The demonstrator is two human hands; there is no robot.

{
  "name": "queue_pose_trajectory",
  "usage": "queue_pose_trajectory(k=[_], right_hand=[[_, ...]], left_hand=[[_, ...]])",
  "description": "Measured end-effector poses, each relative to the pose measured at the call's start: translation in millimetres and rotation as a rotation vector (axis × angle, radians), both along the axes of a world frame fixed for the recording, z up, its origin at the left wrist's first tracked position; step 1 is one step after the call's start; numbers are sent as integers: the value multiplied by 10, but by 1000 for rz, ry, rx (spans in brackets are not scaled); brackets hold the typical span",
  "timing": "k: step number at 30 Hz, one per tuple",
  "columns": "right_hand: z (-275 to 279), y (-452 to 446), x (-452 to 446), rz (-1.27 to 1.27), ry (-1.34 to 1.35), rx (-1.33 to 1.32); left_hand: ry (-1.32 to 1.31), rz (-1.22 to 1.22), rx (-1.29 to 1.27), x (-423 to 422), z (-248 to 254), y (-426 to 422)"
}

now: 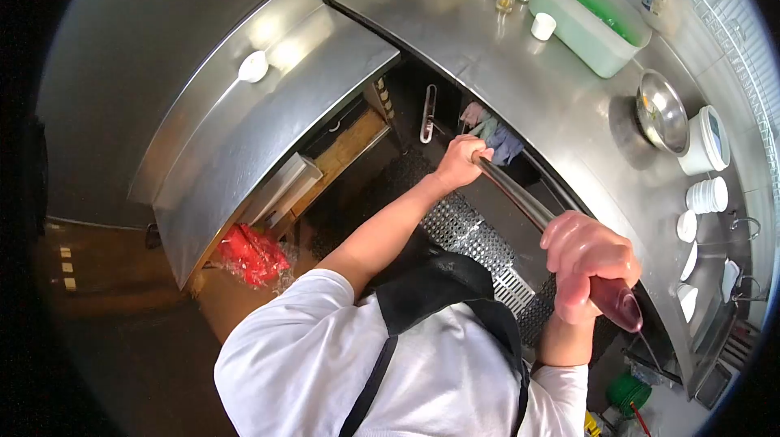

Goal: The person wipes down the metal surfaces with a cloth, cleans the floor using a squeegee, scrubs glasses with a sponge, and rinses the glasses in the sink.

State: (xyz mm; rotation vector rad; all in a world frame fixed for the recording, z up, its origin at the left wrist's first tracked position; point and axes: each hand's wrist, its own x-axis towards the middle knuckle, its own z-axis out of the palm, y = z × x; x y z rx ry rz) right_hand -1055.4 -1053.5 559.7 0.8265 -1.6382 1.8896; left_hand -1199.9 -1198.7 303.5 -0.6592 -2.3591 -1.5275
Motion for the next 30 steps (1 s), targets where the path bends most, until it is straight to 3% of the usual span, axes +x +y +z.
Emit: queue_pose_trajectory(k=[4,6,7,8,11,14,17,19,20,21,22,23,25,27,28,30], right_hand=[[-413,-221,-499,-120,-71,-158],[-757,-449,-878,-124,-140,-201],[-965,-612,-1069,-227,-241,-152],[-1181,-766,-1246,-332,-345,-104],[-1541,-1126,-1846,-369,-510,-76],[-969,-1449,-2352,-378,-526,56],[-458,-1649,-2743,-296,-569,260],[-172,-1862,-2805,-288,-378,389],[-114,-1940,-2804,-284,-284,454],[-188,-1989,-2782,-242,-148,287],[-53,-1937,-2693,-210,-100,391],[-6,-1968,-2652,-82,-115,200],[159,-1858,-2481,-157,-48,327],[280,-1889,-2351,-246,127,148],[348,-1809,-2298,-96,128,135],[249,-1762,-2164,-141,140,137]], left_hand=[[113,55,-2,-543,-346,-361],[26,192,-56,-770,-644,-623],[30,371,-29,-841,-810,-729],[-228,380,-107,-924,-987,-880],[-160,348,-159,-1172,-1204,-1051],[-256,316,-125,-1405,-1047,-1113],[-360,183,22,-1652,-556,-1156],[-409,138,59,-1592,-168,-1176],[-441,15,36,-1624,-291,-1126],[-412,10,127,-1554,-227,-1104],[-380,5,219,-1473,-101,-1082],[-382,16,278,-1448,70,-1055],[-275,22,409,-1412,292,-982],[-311,-36,407,-1369,450,-1011],[-296,-51,387,-1352,493,-1065],[-213,19,288,-1441,427,-1159]])
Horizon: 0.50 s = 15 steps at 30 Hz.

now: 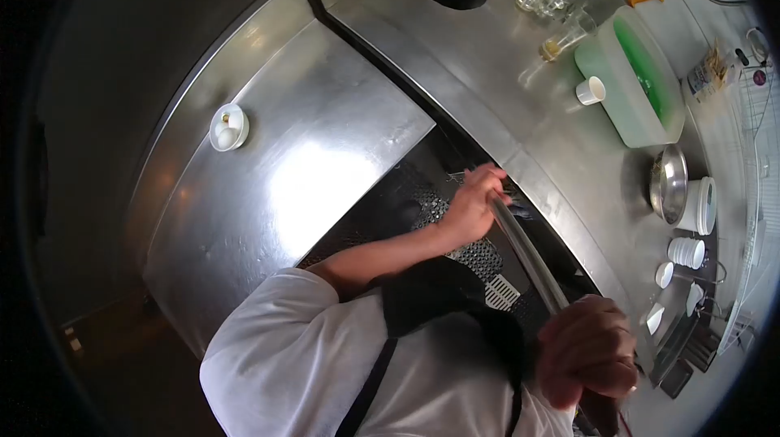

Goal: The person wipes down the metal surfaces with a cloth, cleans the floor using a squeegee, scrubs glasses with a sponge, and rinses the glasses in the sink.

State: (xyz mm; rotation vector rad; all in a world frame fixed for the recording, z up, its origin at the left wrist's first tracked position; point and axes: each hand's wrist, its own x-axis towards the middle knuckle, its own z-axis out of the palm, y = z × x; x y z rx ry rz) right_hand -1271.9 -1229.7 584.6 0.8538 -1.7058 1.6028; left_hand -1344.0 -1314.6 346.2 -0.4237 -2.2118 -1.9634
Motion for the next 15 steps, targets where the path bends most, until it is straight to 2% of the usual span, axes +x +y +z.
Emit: queue_pose_trajectory(k=[2,3,4,5,6,7,8,9,10,11,12,14,15], right_hand=[[-292,-78,58,-194,-92,-118],[-487,-138,57,-307,-221,-182],[-768,-97,33,-423,-325,-91],[-1165,-52,13,-403,-318,-157],[-1424,-90,6,-475,-546,-90],[-1696,-213,-69,-527,-585,-86],[-2096,-177,-157,-396,-523,-157],[-2176,-203,-122,-514,-606,-174],[-2134,-257,-179,-570,-656,-77],[-2118,-298,-244,-560,-666,-71],[-2089,-330,-298,-549,-677,-65],[-1771,-400,-393,-480,-593,-44],[-1760,-430,-372,-428,-643,-65]], left_hand=[[56,79,-92,-200,-168,-97],[89,170,-89,-320,-284,-144],[-4,275,-174,-361,-385,-181],[-109,253,-132,-410,-600,-218],[-68,223,-251,-426,-771,-268],[-94,182,-302,-445,-922,-253],[-119,138,-354,-465,-1069,-235],[-101,102,-338,-525,-1244,-220],[-79,72,-320,-628,-1420,-195],[-62,38,-303,-697,-1515,-176],[-70,49,-329,-739,-1525,-156],[-181,-10,-255,-741,-1240,-159],[-141,13,-246,-677,-1250,-160]])
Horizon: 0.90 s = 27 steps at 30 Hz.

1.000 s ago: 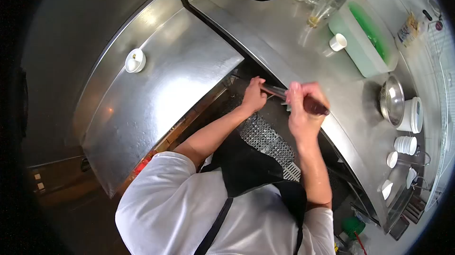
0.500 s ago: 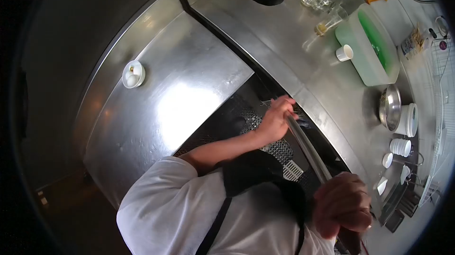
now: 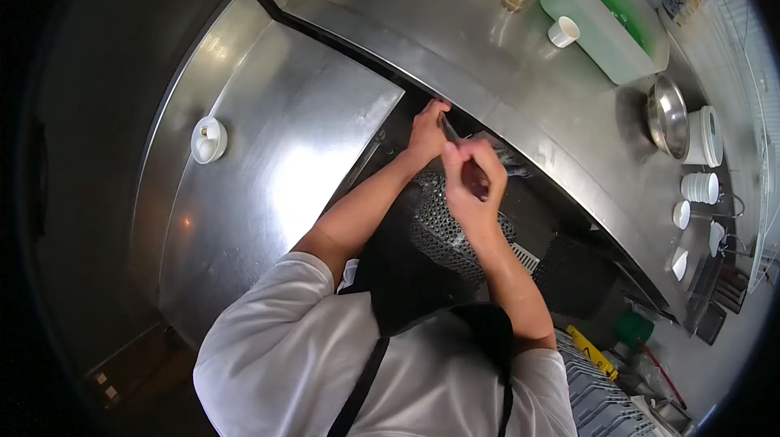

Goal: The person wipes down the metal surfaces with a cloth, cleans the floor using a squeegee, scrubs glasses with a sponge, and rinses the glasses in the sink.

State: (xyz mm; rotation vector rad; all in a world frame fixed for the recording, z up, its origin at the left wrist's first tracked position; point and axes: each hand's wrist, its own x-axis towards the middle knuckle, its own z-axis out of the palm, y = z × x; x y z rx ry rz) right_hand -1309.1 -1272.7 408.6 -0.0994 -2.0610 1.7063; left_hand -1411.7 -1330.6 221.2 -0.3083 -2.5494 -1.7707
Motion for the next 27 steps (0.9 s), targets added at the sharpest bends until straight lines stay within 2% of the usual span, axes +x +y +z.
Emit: queue_pose_trajectory(k=[2,5,8,11,13,14,15,16,17,18,19,20,21,22,24,25,27], right_hand=[[94,11,142,88,-30,111],[452,-9,527,197,15,191],[639,-49,1020,263,121,239],[711,-100,1576,287,265,246],[825,-12,2002,327,411,292],[896,99,2286,388,481,280],[1091,117,2564,411,574,183],[1286,184,2916,370,544,164],[1407,294,3169,484,605,30],[1477,463,3395,561,686,43],[1534,618,3611,661,715,-14],[1646,783,3831,726,653,16],[1610,985,4120,655,650,5],[1578,1159,4307,676,670,-55],[1562,1179,4720,428,711,-122],[1558,1189,4911,332,729,-143],[1570,1273,5305,292,721,-61]], left_hand=[[91,40,19,168,7,22],[23,-43,111,778,392,7],[88,-185,360,1310,15,59],[-38,-207,438,1836,314,-53],[104,-236,115,2131,510,-107],[92,-142,222,2288,367,-3],[146,-105,85,2465,592,-43],[220,-203,52,2594,483,-23],[294,-306,21,2713,322,12],[196,-406,-4,2894,212,79],[281,-421,19,3102,234,187],[175,-544,-50,3302,350,244],[72,-666,-125,3485,446,298],[97,-738,-139,3660,397,361],[105,-911,-135,3948,345,521],[236,-1043,-151,4037,360,597],[198,-1259,-30,4227,305,837]])
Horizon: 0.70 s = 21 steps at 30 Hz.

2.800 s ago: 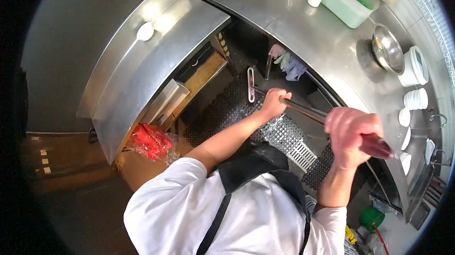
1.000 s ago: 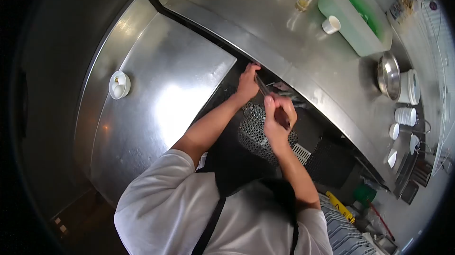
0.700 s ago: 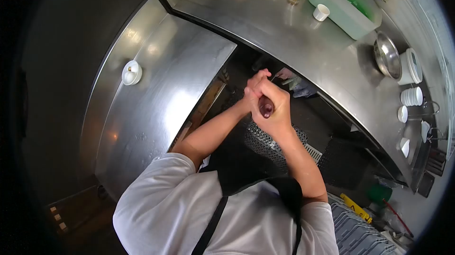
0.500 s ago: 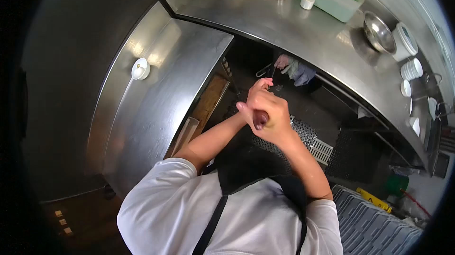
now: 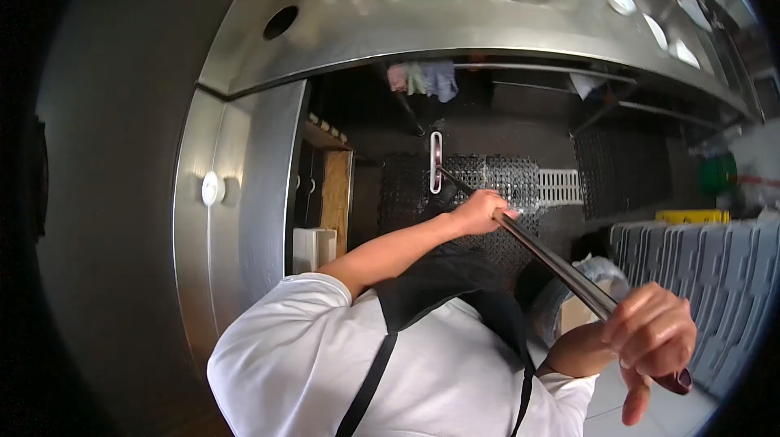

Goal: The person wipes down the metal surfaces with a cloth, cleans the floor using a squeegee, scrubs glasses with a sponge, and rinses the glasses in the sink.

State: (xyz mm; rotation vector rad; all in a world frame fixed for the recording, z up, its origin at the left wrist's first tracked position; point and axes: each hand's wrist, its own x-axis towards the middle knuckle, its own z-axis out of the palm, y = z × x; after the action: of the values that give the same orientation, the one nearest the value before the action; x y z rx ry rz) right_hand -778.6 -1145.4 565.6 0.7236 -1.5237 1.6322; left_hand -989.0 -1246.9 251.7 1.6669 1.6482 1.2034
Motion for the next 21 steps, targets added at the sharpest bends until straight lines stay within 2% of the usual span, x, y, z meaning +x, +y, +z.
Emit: queue_pose_trajectory(k=[4,7,12,13,15,16,17,18,19,21], right_hand=[[-118,107,560,-222,4,47],[-358,190,792,-484,-92,67],[-1255,393,518,-956,-388,-218],[-1479,494,320,-985,-464,-241],[-1980,737,-74,-972,-674,-337],[-2287,864,-247,-922,-810,-414],[-2675,958,-486,-889,-920,-597],[-2928,1009,-885,-931,-1047,-722],[-3337,1061,-1260,-838,-1005,-923],[-3813,1111,-2104,-673,-1048,-1034]], left_hand=[[10,-63,92,251,105,470],[100,-76,150,66,107,811],[285,5,31,-852,-499,1360],[336,15,-19,-1128,-591,1415],[403,80,-61,-1715,-1108,1495],[387,195,-252,-1976,-1267,1481],[449,239,-294,-2287,-1635,1473],[402,344,-282,-2529,-1748,1374],[437,431,-289,-2811,-2017,1245],[493,633,-298,-3103,-2452,1140]])
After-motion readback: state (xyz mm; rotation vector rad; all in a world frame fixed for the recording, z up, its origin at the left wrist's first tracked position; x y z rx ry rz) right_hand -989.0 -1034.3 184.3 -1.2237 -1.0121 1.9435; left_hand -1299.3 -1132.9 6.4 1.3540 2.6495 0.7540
